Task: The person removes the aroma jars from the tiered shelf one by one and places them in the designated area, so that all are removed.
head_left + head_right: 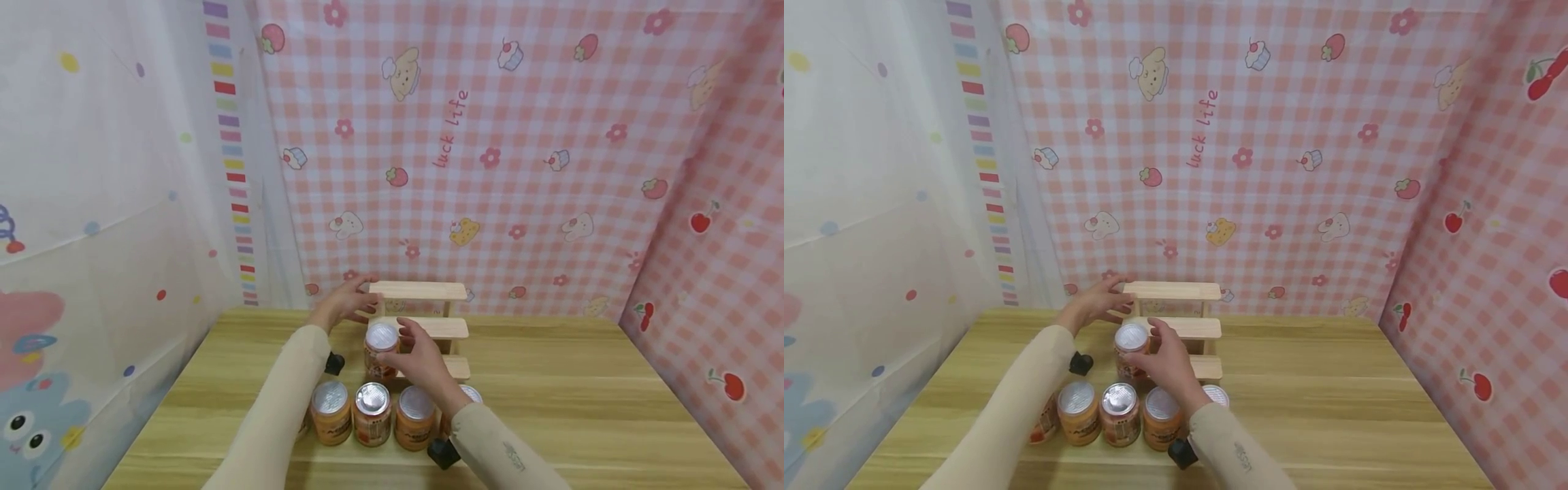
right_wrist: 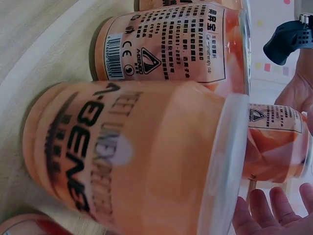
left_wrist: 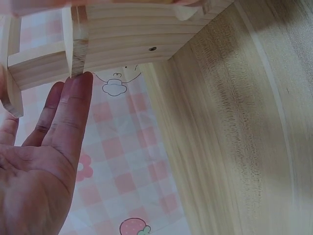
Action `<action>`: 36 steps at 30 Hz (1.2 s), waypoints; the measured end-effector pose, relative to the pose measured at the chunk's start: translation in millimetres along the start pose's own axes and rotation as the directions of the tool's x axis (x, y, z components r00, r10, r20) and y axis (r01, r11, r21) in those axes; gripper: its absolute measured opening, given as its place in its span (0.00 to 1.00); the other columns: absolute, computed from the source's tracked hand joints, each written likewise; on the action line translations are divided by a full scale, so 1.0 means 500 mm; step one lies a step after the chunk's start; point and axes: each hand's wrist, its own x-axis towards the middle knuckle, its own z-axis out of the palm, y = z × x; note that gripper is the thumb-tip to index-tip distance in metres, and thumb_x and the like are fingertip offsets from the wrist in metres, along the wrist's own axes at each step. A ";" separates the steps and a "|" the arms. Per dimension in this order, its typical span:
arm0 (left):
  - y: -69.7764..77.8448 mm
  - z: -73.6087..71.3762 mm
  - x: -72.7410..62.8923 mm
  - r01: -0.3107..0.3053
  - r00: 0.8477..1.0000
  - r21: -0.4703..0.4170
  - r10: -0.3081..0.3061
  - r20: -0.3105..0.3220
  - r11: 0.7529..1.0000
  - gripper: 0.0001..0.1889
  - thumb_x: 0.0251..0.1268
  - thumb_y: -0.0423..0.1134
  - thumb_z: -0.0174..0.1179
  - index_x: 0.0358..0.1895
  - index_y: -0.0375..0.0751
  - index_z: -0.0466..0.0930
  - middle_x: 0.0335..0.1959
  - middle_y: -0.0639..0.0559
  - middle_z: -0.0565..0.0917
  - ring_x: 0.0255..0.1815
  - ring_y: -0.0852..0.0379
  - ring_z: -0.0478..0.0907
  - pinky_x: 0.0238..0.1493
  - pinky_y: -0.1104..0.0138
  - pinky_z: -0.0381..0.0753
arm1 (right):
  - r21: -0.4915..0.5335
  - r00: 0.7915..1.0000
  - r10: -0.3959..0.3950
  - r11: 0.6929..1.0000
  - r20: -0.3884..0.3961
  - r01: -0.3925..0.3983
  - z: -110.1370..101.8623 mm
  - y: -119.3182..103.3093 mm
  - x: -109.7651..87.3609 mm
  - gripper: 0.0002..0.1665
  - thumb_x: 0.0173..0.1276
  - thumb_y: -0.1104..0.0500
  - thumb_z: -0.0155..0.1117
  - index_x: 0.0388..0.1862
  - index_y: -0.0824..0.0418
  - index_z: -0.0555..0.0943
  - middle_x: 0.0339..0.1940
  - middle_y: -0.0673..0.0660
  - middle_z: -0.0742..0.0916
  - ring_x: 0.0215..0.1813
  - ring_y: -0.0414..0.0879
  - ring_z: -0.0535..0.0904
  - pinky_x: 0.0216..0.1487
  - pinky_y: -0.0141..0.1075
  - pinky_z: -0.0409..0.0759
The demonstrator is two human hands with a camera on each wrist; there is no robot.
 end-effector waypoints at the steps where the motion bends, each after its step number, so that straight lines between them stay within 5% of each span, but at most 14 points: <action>1: -0.001 0.000 0.000 -0.001 1.000 0.002 0.001 0.000 1.000 0.28 0.72 0.39 0.60 0.72 0.45 0.63 0.58 0.31 0.74 0.57 0.37 0.77 0.49 0.51 0.84 | 0.002 1.000 -0.004 1.000 0.004 0.004 0.003 0.001 0.002 0.47 0.57 0.55 0.78 0.73 0.59 0.66 0.65 0.64 0.76 0.64 0.59 0.74 0.57 0.51 0.78; 6: 0.000 0.000 -0.001 0.000 1.000 0.012 0.000 -0.008 1.000 0.28 0.73 0.40 0.60 0.72 0.46 0.62 0.58 0.32 0.74 0.57 0.38 0.78 0.48 0.52 0.84 | -0.010 0.999 -0.032 0.999 0.025 0.032 0.017 0.004 0.012 0.47 0.57 0.58 0.78 0.73 0.61 0.67 0.60 0.64 0.80 0.57 0.55 0.78 0.47 0.43 0.82; 17: 0.002 0.000 0.002 0.007 1.000 0.019 -0.006 -0.010 1.000 0.27 0.73 0.40 0.59 0.72 0.47 0.63 0.58 0.33 0.75 0.56 0.39 0.78 0.47 0.52 0.84 | -0.041 0.999 -0.048 0.998 0.003 0.048 0.021 0.009 0.015 0.42 0.57 0.61 0.78 0.70 0.61 0.71 0.56 0.62 0.82 0.51 0.51 0.79 0.41 0.38 0.82; 36: 0.002 0.000 -0.004 -0.005 1.000 0.001 0.005 0.001 1.000 0.28 0.73 0.39 0.60 0.72 0.45 0.63 0.59 0.31 0.73 0.57 0.38 0.78 0.49 0.51 0.84 | -0.019 0.995 -0.093 0.995 0.022 0.093 -0.010 -0.015 -0.002 0.40 0.58 0.60 0.78 0.68 0.59 0.72 0.57 0.61 0.81 0.51 0.52 0.82 0.42 0.39 0.83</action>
